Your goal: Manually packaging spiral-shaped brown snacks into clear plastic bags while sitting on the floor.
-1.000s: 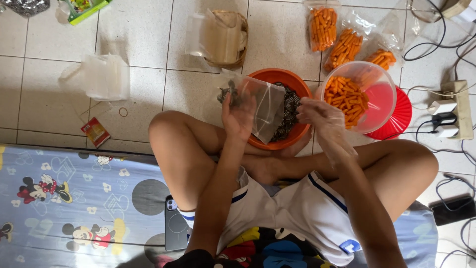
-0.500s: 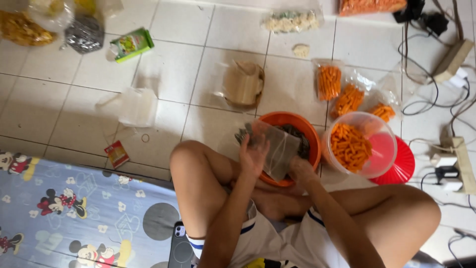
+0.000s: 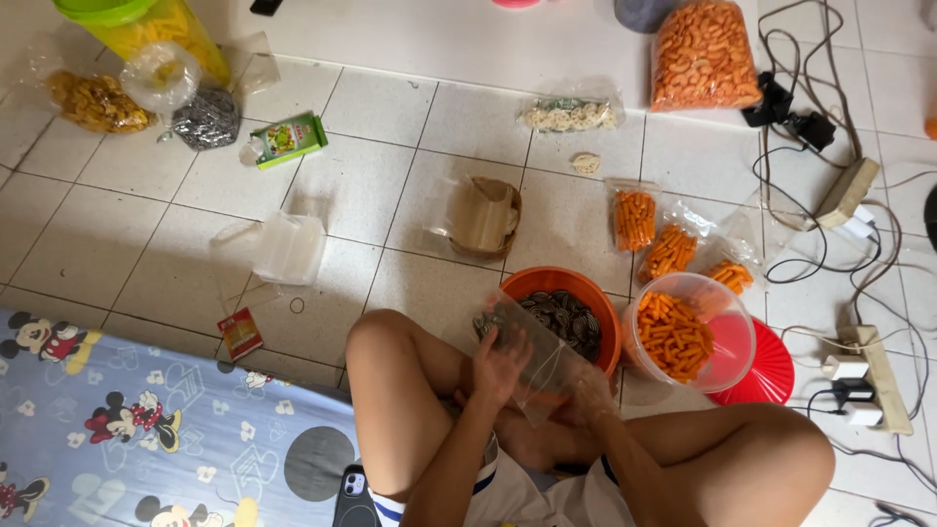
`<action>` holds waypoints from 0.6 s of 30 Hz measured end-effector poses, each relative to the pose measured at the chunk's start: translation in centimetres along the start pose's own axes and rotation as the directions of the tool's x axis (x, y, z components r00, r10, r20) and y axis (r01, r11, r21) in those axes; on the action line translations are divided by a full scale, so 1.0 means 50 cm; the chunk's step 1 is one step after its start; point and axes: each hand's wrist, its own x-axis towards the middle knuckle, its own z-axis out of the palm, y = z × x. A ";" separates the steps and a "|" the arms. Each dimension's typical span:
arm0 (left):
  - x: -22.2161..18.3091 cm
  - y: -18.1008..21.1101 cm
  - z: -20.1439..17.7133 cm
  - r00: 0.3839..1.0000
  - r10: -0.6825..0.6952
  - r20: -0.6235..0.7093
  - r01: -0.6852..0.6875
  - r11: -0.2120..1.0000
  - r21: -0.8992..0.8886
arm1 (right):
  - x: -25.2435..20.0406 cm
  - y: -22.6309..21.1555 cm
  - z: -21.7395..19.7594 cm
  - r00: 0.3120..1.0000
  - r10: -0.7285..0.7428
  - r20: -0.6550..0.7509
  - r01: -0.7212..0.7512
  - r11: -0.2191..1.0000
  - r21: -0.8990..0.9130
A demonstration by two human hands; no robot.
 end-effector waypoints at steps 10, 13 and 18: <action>-0.040 0.000 -0.014 1.000 -0.010 -0.010 0.011 0.999 0.052 | 0.008 0.016 0.182 0.985 0.048 0.164 -0.108 0.920 0.378; -0.039 -0.006 -0.041 0.999 -0.025 -0.033 0.026 0.999 0.030 | -0.004 0.005 -0.059 0.962 0.250 0.111 -0.264 0.741 0.617; -0.033 -0.008 -0.022 0.999 -0.027 -0.034 0.027 1.000 0.008 | -0.014 0.002 -0.148 0.943 0.323 0.084 -0.309 0.749 0.586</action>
